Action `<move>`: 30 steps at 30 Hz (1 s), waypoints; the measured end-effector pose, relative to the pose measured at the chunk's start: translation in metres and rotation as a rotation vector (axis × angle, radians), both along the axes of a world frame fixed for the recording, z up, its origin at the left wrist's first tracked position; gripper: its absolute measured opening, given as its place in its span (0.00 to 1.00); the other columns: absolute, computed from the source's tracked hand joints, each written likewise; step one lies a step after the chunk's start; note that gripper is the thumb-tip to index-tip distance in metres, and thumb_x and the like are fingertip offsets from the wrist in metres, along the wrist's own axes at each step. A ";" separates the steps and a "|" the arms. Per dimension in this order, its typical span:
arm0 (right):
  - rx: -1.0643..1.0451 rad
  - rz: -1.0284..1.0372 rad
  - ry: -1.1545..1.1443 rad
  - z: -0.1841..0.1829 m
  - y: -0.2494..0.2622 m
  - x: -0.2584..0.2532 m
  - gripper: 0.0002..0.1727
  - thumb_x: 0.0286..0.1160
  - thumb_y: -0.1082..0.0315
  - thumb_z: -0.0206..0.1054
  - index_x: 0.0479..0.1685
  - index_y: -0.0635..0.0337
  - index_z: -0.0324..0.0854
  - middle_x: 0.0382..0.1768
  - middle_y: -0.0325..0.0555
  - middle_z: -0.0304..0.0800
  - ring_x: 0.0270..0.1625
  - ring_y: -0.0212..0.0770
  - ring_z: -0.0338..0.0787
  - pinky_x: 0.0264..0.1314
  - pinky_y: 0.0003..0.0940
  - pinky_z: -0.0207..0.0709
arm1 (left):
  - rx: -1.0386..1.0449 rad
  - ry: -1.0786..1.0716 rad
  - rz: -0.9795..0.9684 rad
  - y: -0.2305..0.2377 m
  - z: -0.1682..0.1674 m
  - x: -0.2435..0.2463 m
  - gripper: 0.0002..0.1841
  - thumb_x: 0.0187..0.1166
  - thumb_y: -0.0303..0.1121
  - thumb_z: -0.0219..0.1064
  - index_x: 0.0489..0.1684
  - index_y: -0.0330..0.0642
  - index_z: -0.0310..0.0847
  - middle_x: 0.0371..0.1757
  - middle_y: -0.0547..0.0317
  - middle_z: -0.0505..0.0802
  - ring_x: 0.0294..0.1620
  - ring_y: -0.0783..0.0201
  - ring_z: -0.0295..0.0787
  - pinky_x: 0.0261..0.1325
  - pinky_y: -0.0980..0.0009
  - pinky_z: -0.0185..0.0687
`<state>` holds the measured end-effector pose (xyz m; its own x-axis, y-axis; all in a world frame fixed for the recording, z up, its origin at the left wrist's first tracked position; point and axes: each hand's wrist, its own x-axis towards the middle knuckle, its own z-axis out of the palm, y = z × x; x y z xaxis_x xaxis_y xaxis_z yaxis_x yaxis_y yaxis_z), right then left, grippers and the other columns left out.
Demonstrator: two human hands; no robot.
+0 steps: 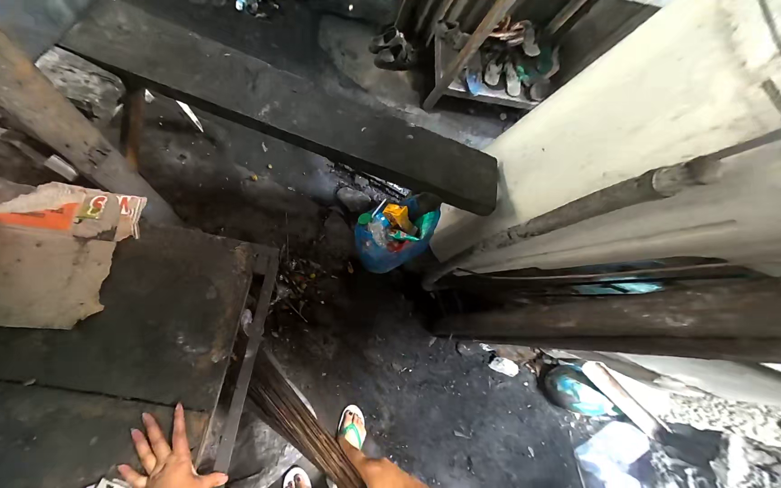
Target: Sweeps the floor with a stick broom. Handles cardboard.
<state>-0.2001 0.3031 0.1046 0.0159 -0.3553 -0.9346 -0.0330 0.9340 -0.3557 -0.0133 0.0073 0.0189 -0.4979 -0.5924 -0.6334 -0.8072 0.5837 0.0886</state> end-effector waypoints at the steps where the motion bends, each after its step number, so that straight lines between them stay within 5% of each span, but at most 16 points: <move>1: 0.014 0.084 0.037 0.003 -0.014 -0.005 0.55 0.74 0.52 0.71 0.99 0.41 0.37 0.66 0.72 0.84 0.66 0.72 0.86 0.67 0.75 0.75 | -0.007 0.000 -0.001 -0.001 0.001 0.000 0.85 0.28 0.56 0.95 0.98 0.49 0.33 0.92 0.28 0.23 0.91 0.22 0.13 0.81 0.18 0.14; 5: 0.113 0.229 0.166 -0.036 -0.019 -0.026 0.43 0.88 0.44 0.55 0.98 0.33 0.35 0.65 0.70 0.85 0.66 0.73 0.86 0.67 0.75 0.75 | -0.011 -0.015 -0.003 0.000 0.001 -0.001 0.85 0.27 0.55 0.96 0.98 0.49 0.33 0.92 0.28 0.22 0.92 0.23 0.12 0.81 0.18 0.13; 9: 0.256 0.183 0.287 -0.084 0.011 -0.063 0.42 0.88 0.46 0.54 0.98 0.32 0.37 0.67 0.69 0.85 0.68 0.72 0.85 0.70 0.73 0.74 | -0.002 -0.073 0.015 0.000 0.006 -0.009 0.85 0.29 0.55 0.96 0.98 0.51 0.30 0.92 0.31 0.20 0.92 0.25 0.09 0.81 0.20 0.12; 15: 0.187 0.020 0.148 -0.019 0.026 0.014 0.42 0.88 0.45 0.55 0.98 0.33 0.37 0.69 0.71 0.82 0.64 0.73 0.87 0.66 0.72 0.77 | -0.014 -0.096 -0.003 0.000 0.004 -0.006 0.86 0.29 0.55 0.96 0.98 0.50 0.29 0.92 0.31 0.19 0.92 0.25 0.09 0.81 0.19 0.13; 20: 0.059 0.209 0.209 -0.067 -0.021 -0.010 0.34 0.92 0.48 0.48 0.93 0.10 0.39 0.80 0.72 0.70 0.62 0.76 0.86 0.61 0.75 0.77 | -0.033 -0.082 -0.013 -0.001 0.001 -0.005 0.87 0.27 0.55 0.96 0.98 0.48 0.30 0.92 0.29 0.21 0.92 0.24 0.11 0.81 0.18 0.15; 25: 0.158 0.107 0.179 -0.106 -0.011 -0.061 0.34 0.93 0.44 0.46 0.95 0.14 0.38 0.72 0.64 0.83 0.73 0.69 0.83 0.73 0.73 0.71 | -0.034 -0.110 -0.009 -0.002 0.003 -0.007 0.86 0.29 0.54 0.96 0.98 0.46 0.28 0.92 0.30 0.20 0.92 0.26 0.08 0.82 0.20 0.13; 30: 0.256 -0.147 0.059 -0.076 0.061 0.003 0.37 0.92 0.44 0.49 0.97 0.20 0.34 0.67 0.66 0.86 0.68 0.68 0.87 0.72 0.69 0.74 | -0.038 -0.096 -0.021 -0.005 0.000 -0.005 0.87 0.27 0.56 0.96 0.98 0.46 0.29 0.92 0.28 0.20 0.91 0.25 0.08 0.81 0.19 0.13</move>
